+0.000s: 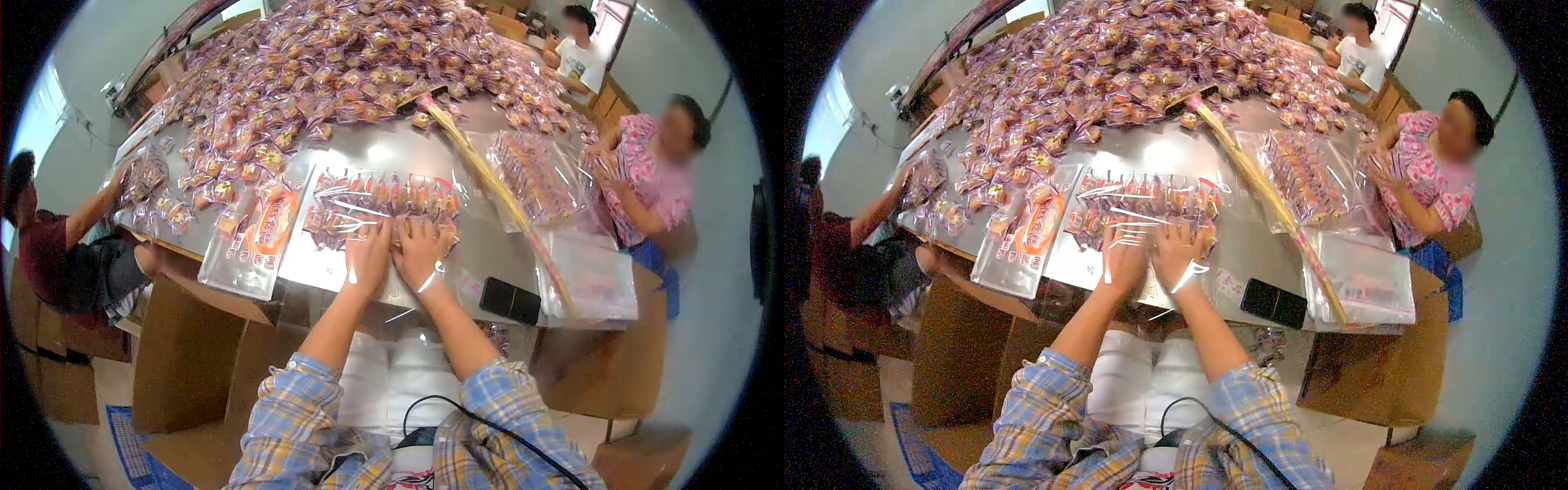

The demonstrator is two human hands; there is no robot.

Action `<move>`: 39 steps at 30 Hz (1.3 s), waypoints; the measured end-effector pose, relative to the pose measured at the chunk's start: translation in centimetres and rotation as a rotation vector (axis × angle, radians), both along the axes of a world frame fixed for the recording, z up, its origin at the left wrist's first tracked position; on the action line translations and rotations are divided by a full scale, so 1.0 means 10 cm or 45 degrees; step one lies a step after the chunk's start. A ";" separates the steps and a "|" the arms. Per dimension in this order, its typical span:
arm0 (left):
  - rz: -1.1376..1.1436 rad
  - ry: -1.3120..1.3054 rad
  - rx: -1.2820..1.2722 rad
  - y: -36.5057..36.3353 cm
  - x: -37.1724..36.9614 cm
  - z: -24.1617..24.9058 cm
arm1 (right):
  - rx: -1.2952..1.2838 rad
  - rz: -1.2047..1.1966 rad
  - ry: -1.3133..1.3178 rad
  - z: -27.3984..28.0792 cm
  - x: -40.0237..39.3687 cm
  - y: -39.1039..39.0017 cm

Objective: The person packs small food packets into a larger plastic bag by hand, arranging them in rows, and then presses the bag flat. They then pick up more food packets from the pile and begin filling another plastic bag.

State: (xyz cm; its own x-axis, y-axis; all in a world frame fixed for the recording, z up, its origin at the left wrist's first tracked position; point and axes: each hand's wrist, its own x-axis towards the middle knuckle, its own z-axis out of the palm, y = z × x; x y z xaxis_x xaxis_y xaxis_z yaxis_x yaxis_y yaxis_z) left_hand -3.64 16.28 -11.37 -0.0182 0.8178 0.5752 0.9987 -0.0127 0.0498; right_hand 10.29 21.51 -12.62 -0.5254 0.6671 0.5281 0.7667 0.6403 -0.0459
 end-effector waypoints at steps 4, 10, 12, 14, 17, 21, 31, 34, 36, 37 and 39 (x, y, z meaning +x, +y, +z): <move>0.052 0.099 -0.270 0.02 -0.03 0.12 | -0.034 0.046 0.030 0.02 -0.01 -0.05; -0.060 0.077 -0.241 0.09 0.06 0.06 | -0.069 0.166 0.096 0.12 0.24 -0.29; -0.198 0.090 -0.288 0.01 0.05 0.06 | -0.082 0.118 0.090 -0.04 0.33 -0.32; -0.167 0.093 -0.268 0.03 0.04 0.08 | -0.033 0.035 0.074 -0.11 0.42 -0.32; -0.100 0.189 -0.199 0.12 0.01 0.02 | -0.119 -0.039 0.213 -0.07 0.47 -0.30; -0.117 0.208 -0.219 0.11 0.04 0.06 | -0.257 -0.047 0.496 -0.21 0.40 -0.18; -0.045 0.105 -0.568 0.15 0.36 0.38 | -0.445 0.170 0.870 -0.03 0.50 -0.28; -0.048 0.049 -0.458 0.20 0.37 0.34 | -0.615 0.041 0.917 -0.12 0.45 -0.27; -0.044 0.047 -0.420 0.23 0.30 0.25 | -0.600 0.074 0.905 -0.15 0.43 -0.23; -0.047 0.010 -0.417 0.22 0.29 0.23 | -0.561 0.047 0.882 -0.15 0.42 -0.23; -0.023 0.047 -0.442 0.23 0.30 0.22 | -0.482 -0.006 0.831 -0.15 0.39 -0.23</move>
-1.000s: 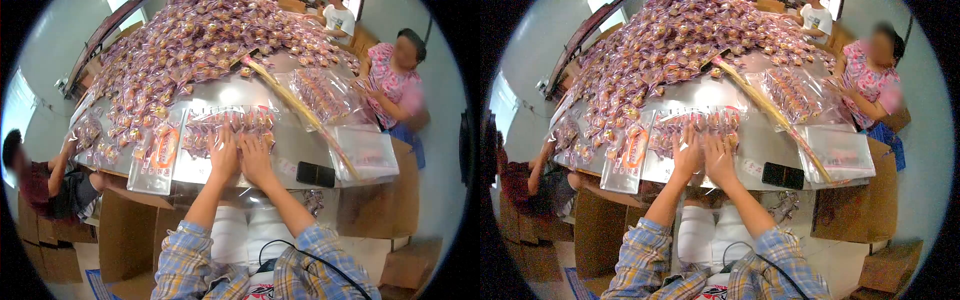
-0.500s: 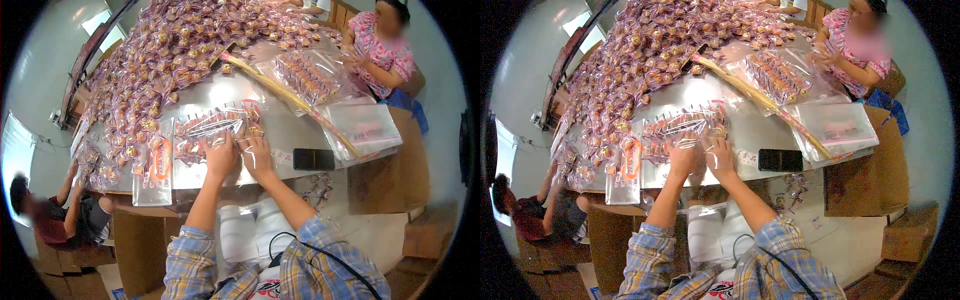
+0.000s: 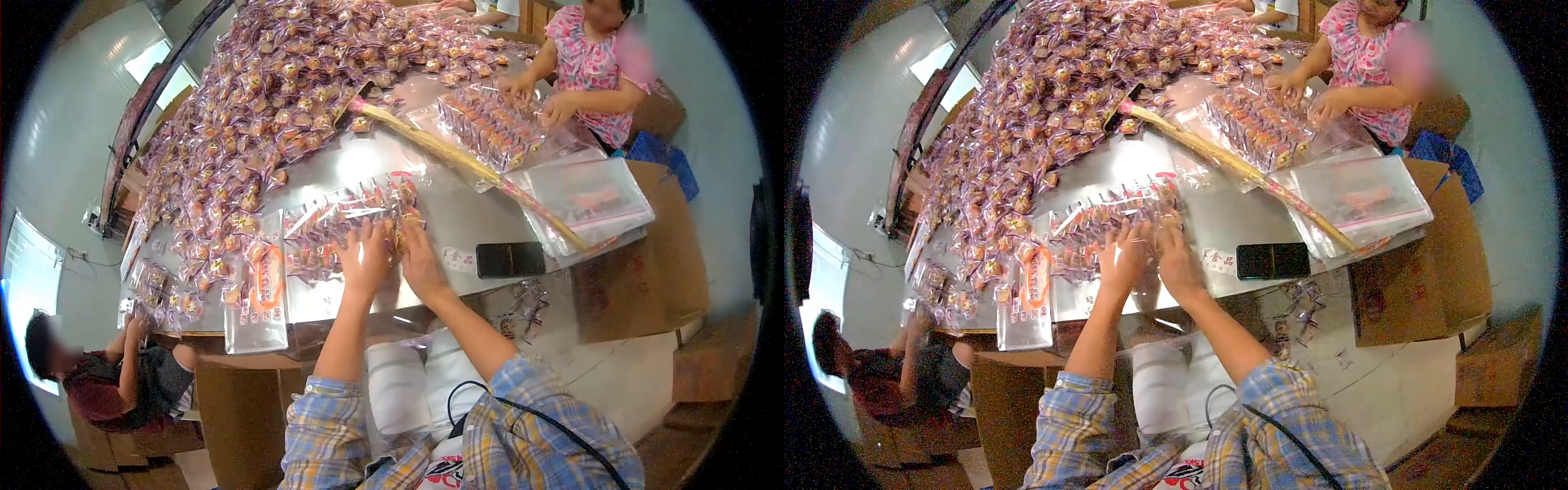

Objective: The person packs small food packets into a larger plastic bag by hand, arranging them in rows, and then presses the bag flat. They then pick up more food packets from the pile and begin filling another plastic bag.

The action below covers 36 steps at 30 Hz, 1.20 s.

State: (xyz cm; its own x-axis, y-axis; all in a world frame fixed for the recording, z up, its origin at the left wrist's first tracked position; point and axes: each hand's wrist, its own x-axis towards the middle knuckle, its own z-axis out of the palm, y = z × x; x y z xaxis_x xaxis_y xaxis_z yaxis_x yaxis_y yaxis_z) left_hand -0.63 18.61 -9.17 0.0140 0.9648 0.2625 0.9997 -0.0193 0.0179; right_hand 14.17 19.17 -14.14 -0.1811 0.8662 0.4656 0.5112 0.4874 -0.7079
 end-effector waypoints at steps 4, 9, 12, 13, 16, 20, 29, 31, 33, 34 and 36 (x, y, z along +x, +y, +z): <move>-0.013 -0.053 0.024 -0.04 0.06 0.10 | 0.284 -0.329 -0.313 -0.05 -0.16 0.04; -0.040 -0.032 0.055 -0.12 0.01 0.14 | 0.125 -0.282 -0.323 -0.08 -0.13 0.13; -0.036 -0.034 0.105 -0.06 -0.02 0.07 | -0.179 -0.163 -0.396 0.30 -0.02 -0.02; -0.020 -0.020 0.093 -0.06 -0.03 0.05 | -0.159 -0.188 -0.312 0.25 -0.03 0.00; -0.006 -0.042 0.135 -0.06 0.02 0.01 | -0.043 -0.259 -0.034 -0.06 -0.15 0.16; -0.053 -0.009 0.113 -0.04 0.01 -0.01 | -0.049 -0.256 -0.137 0.04 -0.17 0.13; -0.116 0.098 0.215 -0.07 0.14 -0.03 | 0.136 -0.108 -0.394 0.16 0.09 -0.41; -0.119 0.097 0.198 -0.03 0.16 -0.03 | 0.126 0.006 -0.500 0.11 0.18 -0.58; -0.106 0.093 0.107 -0.04 0.17 -0.05 | 0.063 0.026 -0.555 0.05 0.23 -0.75; -0.092 0.043 0.086 -0.05 0.19 -0.02 | 0.091 0.021 -0.565 -0.05 0.25 -0.82; -0.081 0.129 0.069 -0.10 0.23 -0.04 | 0.163 -0.010 -0.619 -0.14 0.27 -0.90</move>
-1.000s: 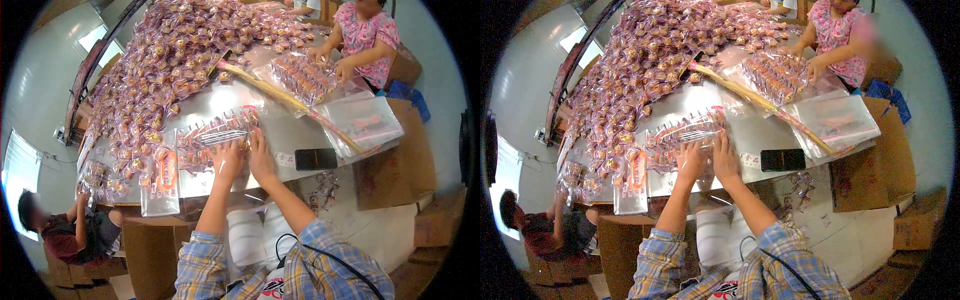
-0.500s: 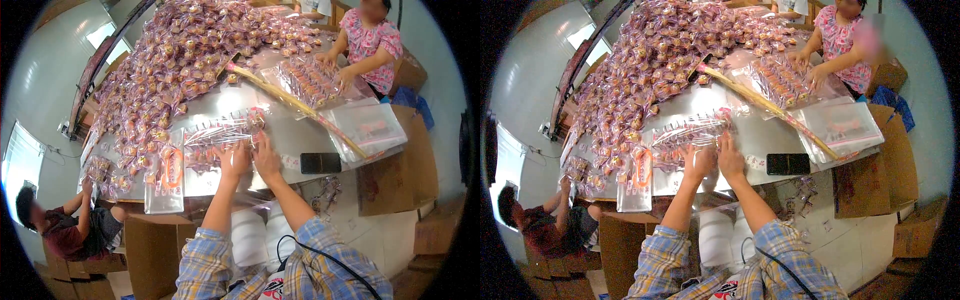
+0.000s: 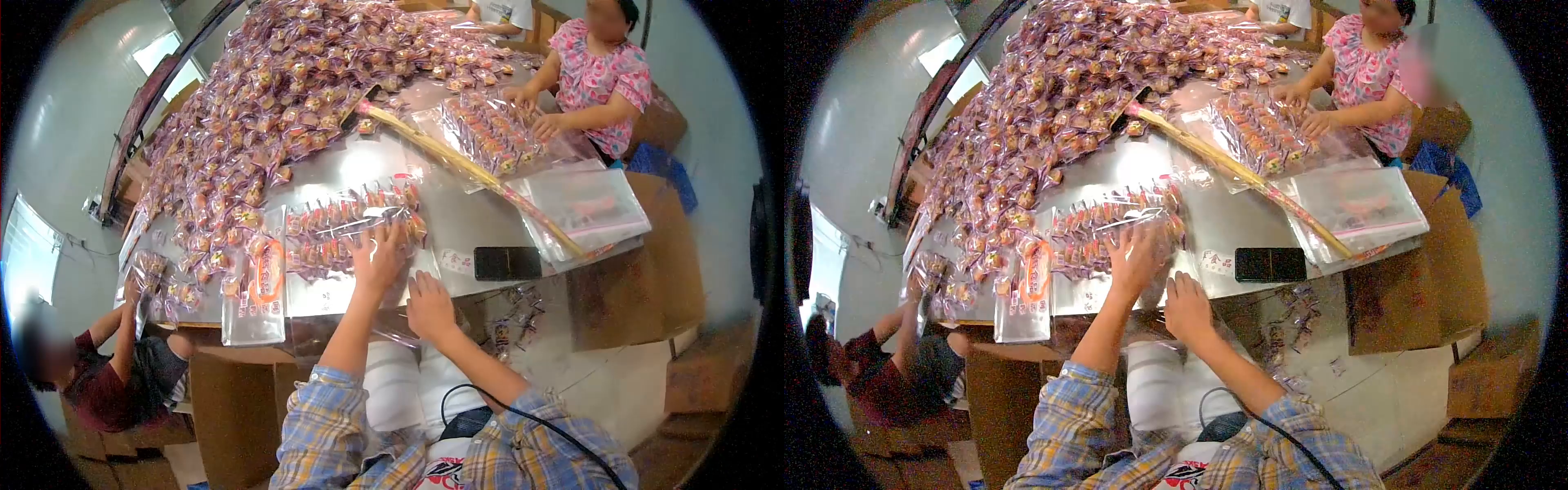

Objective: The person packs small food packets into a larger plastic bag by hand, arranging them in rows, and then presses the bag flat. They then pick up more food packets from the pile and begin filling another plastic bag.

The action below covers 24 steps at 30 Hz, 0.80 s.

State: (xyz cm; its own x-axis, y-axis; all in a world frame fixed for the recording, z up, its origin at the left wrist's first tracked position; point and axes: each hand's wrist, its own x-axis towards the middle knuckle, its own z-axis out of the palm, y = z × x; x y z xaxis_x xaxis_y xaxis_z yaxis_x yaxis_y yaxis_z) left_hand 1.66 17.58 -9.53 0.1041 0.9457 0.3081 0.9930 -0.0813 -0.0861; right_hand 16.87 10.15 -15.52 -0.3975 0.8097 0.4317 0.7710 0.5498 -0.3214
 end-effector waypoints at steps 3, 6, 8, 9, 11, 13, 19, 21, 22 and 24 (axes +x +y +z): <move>0.049 0.069 0.182 -0.01 0.04 -0.25 | -0.115 0.014 0.053 0.03 0.07 -0.05; 0.086 -0.045 0.153 -0.03 0.09 -0.37 | -0.100 0.043 0.043 0.03 0.16 -0.11; 0.064 -0.092 0.180 -0.06 0.09 -0.41 | -0.083 0.044 0.084 0.03 0.19 -0.13; 0.038 -0.084 0.211 -0.11 0.10 -0.38 | -0.079 0.049 0.100 0.04 0.20 -0.17; 0.082 0.068 0.201 -0.18 0.19 -0.29 | -0.137 0.043 0.051 0.09 0.20 -0.21; 0.104 -0.023 0.134 -0.15 0.25 -0.25 | -0.105 0.031 0.061 0.15 0.20 -0.22; -0.079 -0.306 0.185 -0.07 0.47 -0.37 | -0.055 0.256 0.225 0.21 0.41 -0.35; -0.117 -0.299 0.145 -0.15 0.52 -0.17 | 0.058 0.259 0.292 0.26 0.52 -0.47; -0.145 -0.395 0.150 -0.12 0.51 -0.20 | 0.038 0.097 0.281 0.26 0.56 -0.50; -0.106 -0.367 0.157 -0.15 0.52 -0.15 | 0.150 -0.080 0.358 0.30 0.59 -0.43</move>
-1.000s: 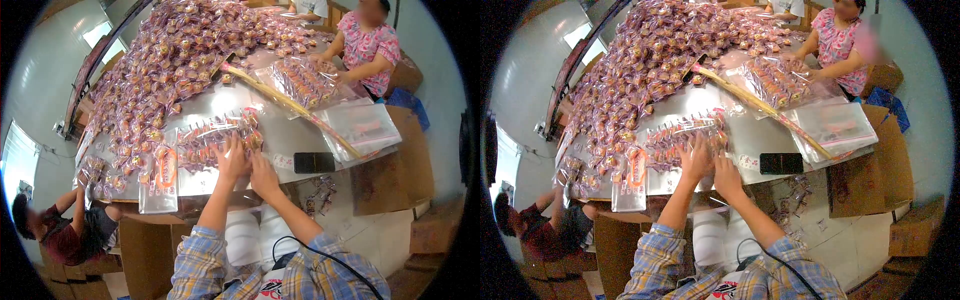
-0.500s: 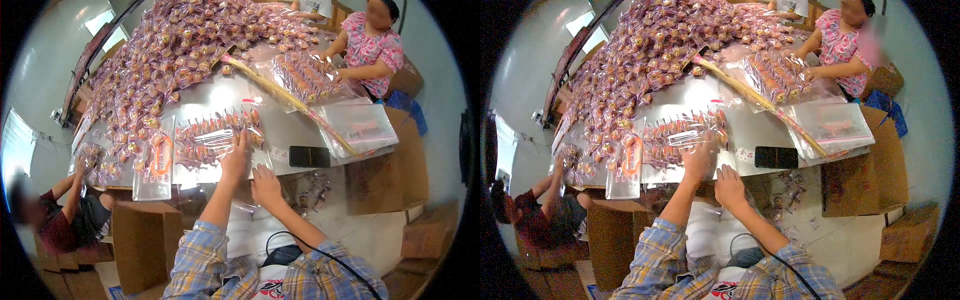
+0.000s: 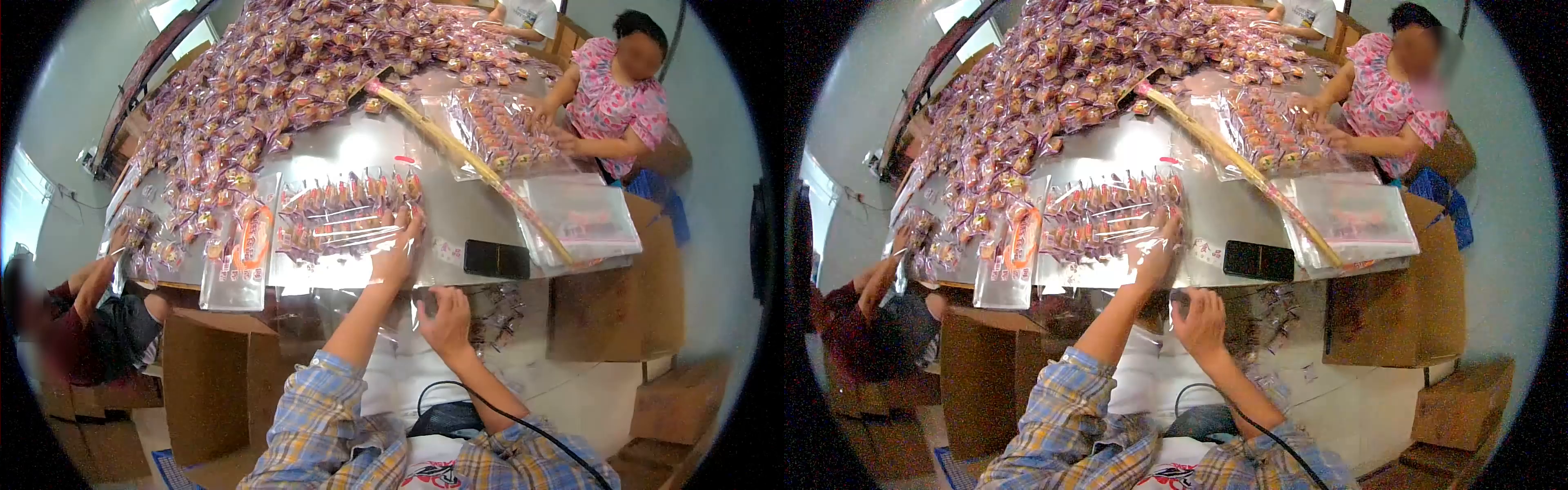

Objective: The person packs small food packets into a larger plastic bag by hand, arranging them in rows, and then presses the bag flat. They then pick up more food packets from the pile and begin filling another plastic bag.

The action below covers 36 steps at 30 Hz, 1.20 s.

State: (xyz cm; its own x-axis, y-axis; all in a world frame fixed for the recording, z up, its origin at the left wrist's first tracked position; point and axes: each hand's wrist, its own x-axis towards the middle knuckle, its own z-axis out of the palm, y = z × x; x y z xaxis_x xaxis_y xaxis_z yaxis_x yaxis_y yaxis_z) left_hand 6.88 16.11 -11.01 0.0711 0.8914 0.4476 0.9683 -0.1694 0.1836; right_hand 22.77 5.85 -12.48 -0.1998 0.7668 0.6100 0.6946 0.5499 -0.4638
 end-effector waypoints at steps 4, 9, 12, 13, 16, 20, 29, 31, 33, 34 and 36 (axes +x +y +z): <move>-0.085 -0.088 0.162 0.15 -0.02 -0.30 | -0.181 -0.144 0.059 0.10 0.06 0.30; -0.151 -0.227 -0.213 0.05 -0.18 -0.08 | -0.318 -0.238 0.175 0.03 0.09 0.58; -0.159 0.010 -0.014 -0.08 -0.20 0.11 | -0.371 -0.242 0.242 0.03 0.08 0.63; -0.165 0.035 -0.033 -0.09 -0.20 0.13 | -0.385 -0.242 0.252 0.03 0.09 0.64; -0.162 0.092 -0.004 -0.11 -0.22 0.18 | -0.459 -0.268 0.381 0.02 0.15 0.68; -0.188 -0.020 0.074 -0.35 -0.39 0.09 | -0.579 -0.337 0.467 0.07 0.29 0.74; 0.179 0.133 -0.048 -0.88 -1.04 0.09 | -0.092 0.757 -0.108 0.37 -0.22 0.17; 0.163 0.152 -0.023 -0.88 -1.17 0.02 | -0.074 0.715 -0.236 0.24 -0.50 0.33; 0.165 0.194 0.043 -0.80 -1.29 0.04 | 0.072 0.568 -0.379 0.18 -0.79 0.56; 0.174 0.214 0.081 -0.78 -1.29 0.04 | 0.085 0.524 -0.402 0.19 -0.89 0.63; 0.215 0.276 0.128 -0.86 -1.26 0.26 | 0.117 0.433 -0.451 0.22 -1.08 0.79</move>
